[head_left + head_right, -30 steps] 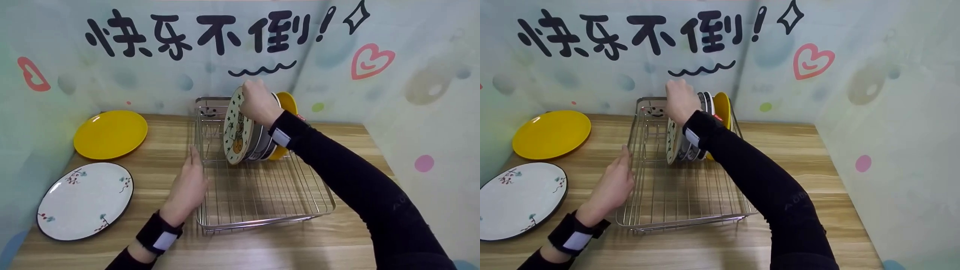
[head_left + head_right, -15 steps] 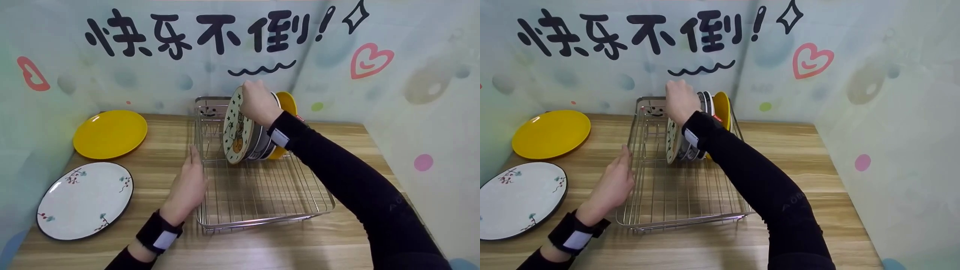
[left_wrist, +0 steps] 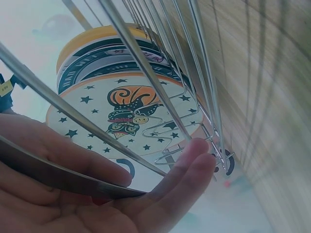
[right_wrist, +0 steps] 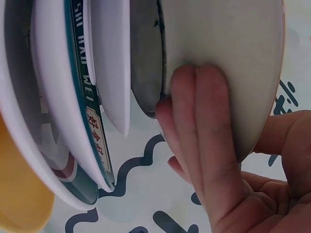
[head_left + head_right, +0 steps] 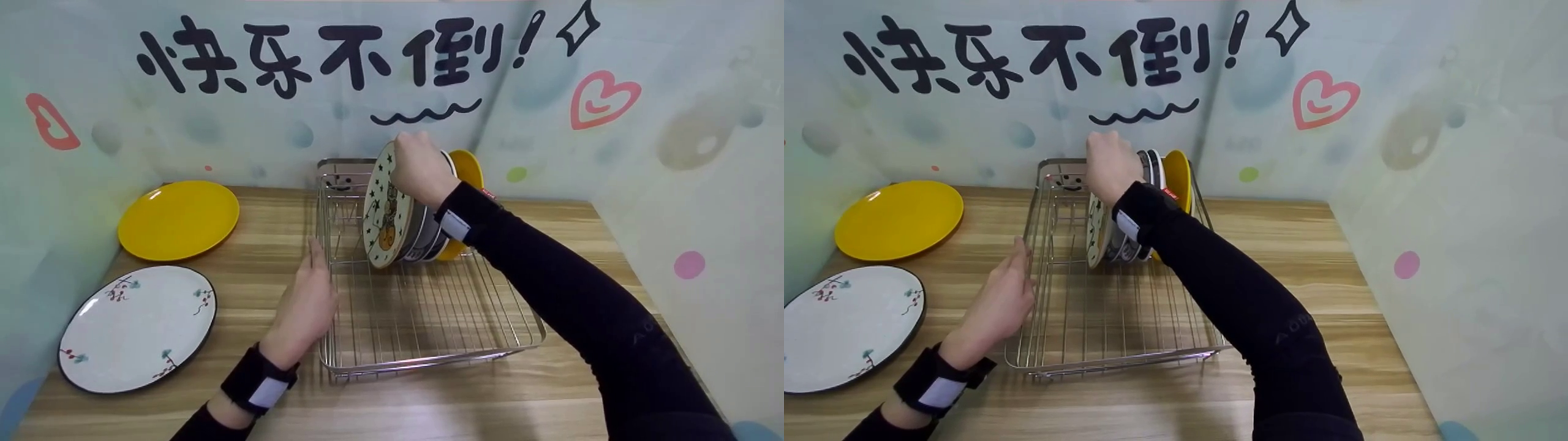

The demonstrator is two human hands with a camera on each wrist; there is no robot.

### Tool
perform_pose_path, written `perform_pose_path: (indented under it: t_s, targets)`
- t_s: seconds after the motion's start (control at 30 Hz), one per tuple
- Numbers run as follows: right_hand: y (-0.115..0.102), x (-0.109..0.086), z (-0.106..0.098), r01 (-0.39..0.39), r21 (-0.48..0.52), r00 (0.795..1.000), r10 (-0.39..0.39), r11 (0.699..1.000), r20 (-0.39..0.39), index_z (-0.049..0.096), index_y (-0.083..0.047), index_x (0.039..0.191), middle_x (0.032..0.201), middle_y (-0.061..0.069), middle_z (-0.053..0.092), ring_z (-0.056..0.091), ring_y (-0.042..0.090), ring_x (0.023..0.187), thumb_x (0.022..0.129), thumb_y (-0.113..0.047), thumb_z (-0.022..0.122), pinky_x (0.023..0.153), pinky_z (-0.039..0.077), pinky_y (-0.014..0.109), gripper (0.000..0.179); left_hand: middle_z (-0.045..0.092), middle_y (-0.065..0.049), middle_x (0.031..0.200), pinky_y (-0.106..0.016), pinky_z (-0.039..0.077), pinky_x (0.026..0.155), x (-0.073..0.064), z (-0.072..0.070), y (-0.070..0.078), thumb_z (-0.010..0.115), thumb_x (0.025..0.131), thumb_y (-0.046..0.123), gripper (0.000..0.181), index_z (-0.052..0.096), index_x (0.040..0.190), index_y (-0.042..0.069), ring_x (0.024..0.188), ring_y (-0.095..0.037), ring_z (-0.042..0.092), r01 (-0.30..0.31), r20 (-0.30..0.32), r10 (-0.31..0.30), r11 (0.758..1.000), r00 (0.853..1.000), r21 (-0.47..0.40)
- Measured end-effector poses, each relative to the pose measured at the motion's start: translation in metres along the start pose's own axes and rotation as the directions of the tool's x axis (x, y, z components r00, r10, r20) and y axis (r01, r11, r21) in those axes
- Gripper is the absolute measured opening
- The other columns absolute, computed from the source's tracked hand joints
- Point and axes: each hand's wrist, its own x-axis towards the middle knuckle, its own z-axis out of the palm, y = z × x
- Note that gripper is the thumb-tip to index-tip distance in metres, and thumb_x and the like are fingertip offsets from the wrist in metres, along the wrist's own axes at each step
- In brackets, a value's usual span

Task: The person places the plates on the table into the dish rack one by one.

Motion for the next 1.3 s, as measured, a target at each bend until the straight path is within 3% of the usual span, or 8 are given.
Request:
perform_pose_path:
  t_s: [0.17,0.5,0.6,0.8,1.1,1.3]
  targets:
    - [0.000,0.000,0.000,-0.013,-0.019,1.000,0.013,1.000,0.001,0.042,-0.008,0.070,0.064,0.003,0.036,0.041,0.017,0.054,0.076,0.012,0.046,0.044,0.031,0.026,0.021,0.019,-0.032,0.154,-0.028,0.047,0.043,0.000,0.001,0.000,0.055,0.092,-0.003,0.083,-0.001,0.153,-0.007,0.052,-0.017,0.048,-0.027,-0.015,0.028,0.999,1.000,0.027]
    - [0.006,-0.007,-0.009,-0.078,0.043,0.996,0.077,0.996,0.036,0.054,-0.007,0.072,0.064,0.006,0.053,0.053,0.017,0.051,0.075,0.005,0.046,0.042,0.043,0.027,0.014,0.015,-0.031,0.156,-0.026,0.047,0.044,0.003,0.004,0.002,0.059,0.089,-0.004,0.089,-0.003,0.153,-0.005,0.052,-0.017,0.049,-0.023,-0.002,0.023,1.000,1.000,0.015]
    - [0.009,-0.013,-0.018,-0.081,0.047,0.997,0.082,0.996,-0.009,0.047,-0.010,0.064,0.056,0.002,0.045,0.048,0.016,0.046,0.079,0.000,0.048,0.039,0.040,0.028,0.018,0.012,-0.029,0.157,-0.026,0.047,0.043,0.003,0.004,0.002,0.058,0.089,-0.005,0.089,-0.003,0.153,-0.004,0.050,-0.016,0.048,-0.022,0.002,0.022,1.000,1.000,0.011]
    - [0.009,-0.025,-0.037,-0.113,-0.051,0.984,0.105,0.992,-0.144,0.034,-0.014,0.057,0.053,-0.003,0.023,0.032,0.014,0.043,0.090,-0.018,0.052,0.038,0.033,0.031,0.038,0.013,-0.029,0.157,-0.026,0.046,0.041,0.001,0.001,0.001,0.053,0.091,-0.006,0.084,-0.003,0.153,-0.004,0.049,-0.015,0.047,-0.026,-0.012,0.026,0.999,1.000,0.027]
    - [0.034,-0.051,-0.051,-0.124,-0.015,0.967,0.118,0.992,-0.228,0.040,-0.011,0.053,0.047,-0.002,0.032,0.033,0.013,0.042,0.094,-0.020,0.054,0.037,0.029,0.029,0.044,0.011,-0.028,0.158,-0.027,0.047,0.043,0.001,0.001,-0.001,0.049,0.093,-0.005,0.080,-0.003,0.153,-0.005,0.052,-0.017,0.047,-0.026,-0.007,0.026,0.999,1.000,0.020]
    - [0.069,-0.090,-0.046,-0.103,0.000,0.959,0.099,0.995,-0.266,0.040,-0.011,0.055,0.049,0.001,0.035,0.035,0.017,0.045,0.095,-0.017,0.053,0.041,0.028,0.032,0.042,0.011,-0.028,0.158,-0.026,0.047,0.045,0.001,-0.001,-0.001,0.052,0.091,-0.005,0.082,-0.003,0.153,-0.005,0.054,-0.017,0.048,-0.021,-0.006,0.021,0.999,1.000,0.024]
